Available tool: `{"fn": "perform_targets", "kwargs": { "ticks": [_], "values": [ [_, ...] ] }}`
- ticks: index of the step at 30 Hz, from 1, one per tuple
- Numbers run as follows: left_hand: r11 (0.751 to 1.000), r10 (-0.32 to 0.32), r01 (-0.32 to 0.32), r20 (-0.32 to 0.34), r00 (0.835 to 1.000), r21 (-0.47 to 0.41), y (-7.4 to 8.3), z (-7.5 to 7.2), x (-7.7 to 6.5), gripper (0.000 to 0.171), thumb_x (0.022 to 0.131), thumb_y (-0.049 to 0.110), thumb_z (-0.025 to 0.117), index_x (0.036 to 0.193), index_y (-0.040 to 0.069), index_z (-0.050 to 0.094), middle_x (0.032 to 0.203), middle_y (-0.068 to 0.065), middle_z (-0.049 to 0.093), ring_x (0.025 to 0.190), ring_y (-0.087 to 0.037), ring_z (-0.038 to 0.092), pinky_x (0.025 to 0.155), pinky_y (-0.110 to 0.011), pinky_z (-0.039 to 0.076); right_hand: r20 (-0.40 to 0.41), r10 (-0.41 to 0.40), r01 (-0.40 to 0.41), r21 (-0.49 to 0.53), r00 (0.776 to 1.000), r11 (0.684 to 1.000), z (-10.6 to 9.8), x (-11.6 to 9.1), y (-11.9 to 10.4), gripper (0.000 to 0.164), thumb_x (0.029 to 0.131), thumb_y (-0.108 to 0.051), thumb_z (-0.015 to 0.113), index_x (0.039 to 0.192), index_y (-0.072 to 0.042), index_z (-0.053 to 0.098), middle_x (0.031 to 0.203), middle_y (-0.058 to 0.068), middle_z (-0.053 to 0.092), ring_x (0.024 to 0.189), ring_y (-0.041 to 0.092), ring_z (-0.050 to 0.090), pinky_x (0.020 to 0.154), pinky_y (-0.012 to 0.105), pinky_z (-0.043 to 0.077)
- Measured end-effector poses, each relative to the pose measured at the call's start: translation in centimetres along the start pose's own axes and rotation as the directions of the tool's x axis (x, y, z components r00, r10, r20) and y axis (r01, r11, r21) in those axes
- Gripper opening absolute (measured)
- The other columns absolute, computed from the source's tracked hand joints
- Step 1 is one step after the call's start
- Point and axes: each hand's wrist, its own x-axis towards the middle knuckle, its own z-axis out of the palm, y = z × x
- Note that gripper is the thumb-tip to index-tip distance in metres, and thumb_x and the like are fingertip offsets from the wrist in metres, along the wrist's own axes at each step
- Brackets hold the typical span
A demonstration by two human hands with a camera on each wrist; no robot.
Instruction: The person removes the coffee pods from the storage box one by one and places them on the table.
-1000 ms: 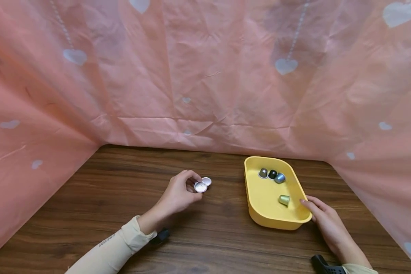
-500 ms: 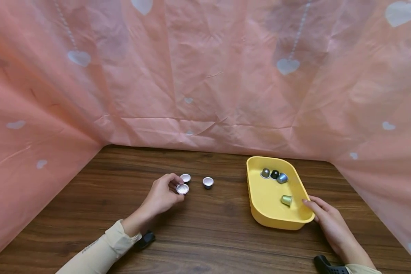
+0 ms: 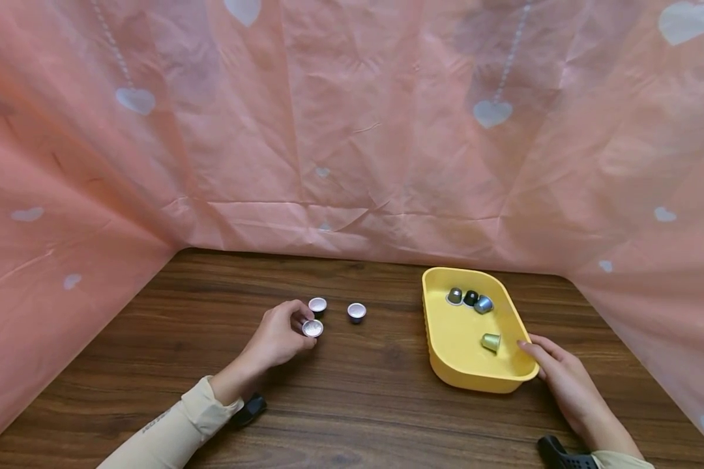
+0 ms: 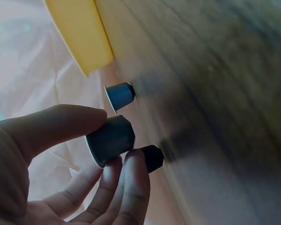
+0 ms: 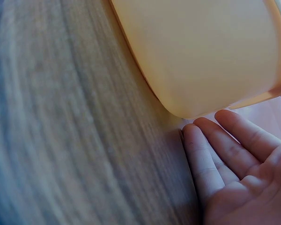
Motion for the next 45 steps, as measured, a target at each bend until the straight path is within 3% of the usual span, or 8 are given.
{"fn": "perform_targets", "kwargs": {
  "ticks": [10,25,37,45],
  "values": [
    [0.999,-0.038,0.038,-0.001,0.999,0.007,-0.6,-0.1,0.8,0.034,0.069,-0.004,0.086,0.099,0.003,0.072,0.087,-0.006,0.075,0.076,-0.011,0.069,0.071,-0.025,0.054,0.009,0.023,-0.023,-0.009,1.000,1.000,-0.1,0.1,-0.1,0.081,0.109,-0.056,0.054,0.164,0.000,0.035,0.117,-0.031,0.057,0.103,-0.016,0.058,0.086,0.010,0.049],
    [0.996,-0.077,0.076,0.028,0.997,0.052,-1.1,0.1,1.3,0.039,0.066,-0.005,0.090,0.098,0.004,0.070,0.091,-0.006,0.072,0.079,-0.012,0.066,0.076,-0.028,0.053,-0.005,0.003,-0.003,-0.017,1.000,1.000,0.1,0.1,-0.1,0.079,0.109,-0.055,0.055,0.163,0.000,0.038,0.115,-0.033,0.057,0.102,-0.017,0.058,0.086,0.010,0.049],
    [0.997,-0.054,0.052,0.036,0.998,0.053,-1.2,0.2,1.2,0.042,0.065,-0.005,0.089,0.101,0.003,0.069,0.092,-0.006,0.072,0.079,-0.012,0.067,0.076,-0.028,0.053,-0.001,0.012,-0.012,-0.023,1.000,1.000,0.1,0.0,-0.1,0.080,0.109,-0.056,0.055,0.163,0.001,0.036,0.119,-0.030,0.058,0.103,-0.018,0.057,0.086,0.009,0.048],
    [0.998,-0.051,0.049,0.043,0.998,0.049,-1.2,0.2,1.1,0.046,0.068,-0.002,0.090,0.109,0.001,0.071,0.093,-0.007,0.073,0.079,-0.012,0.068,0.075,-0.029,0.054,0.005,0.044,-0.044,-0.050,0.999,0.998,0.0,0.1,-0.3,0.084,0.109,-0.060,0.053,0.166,-0.002,0.033,0.140,-0.014,0.058,0.103,-0.019,0.055,0.088,0.012,0.047]
  ]
}}
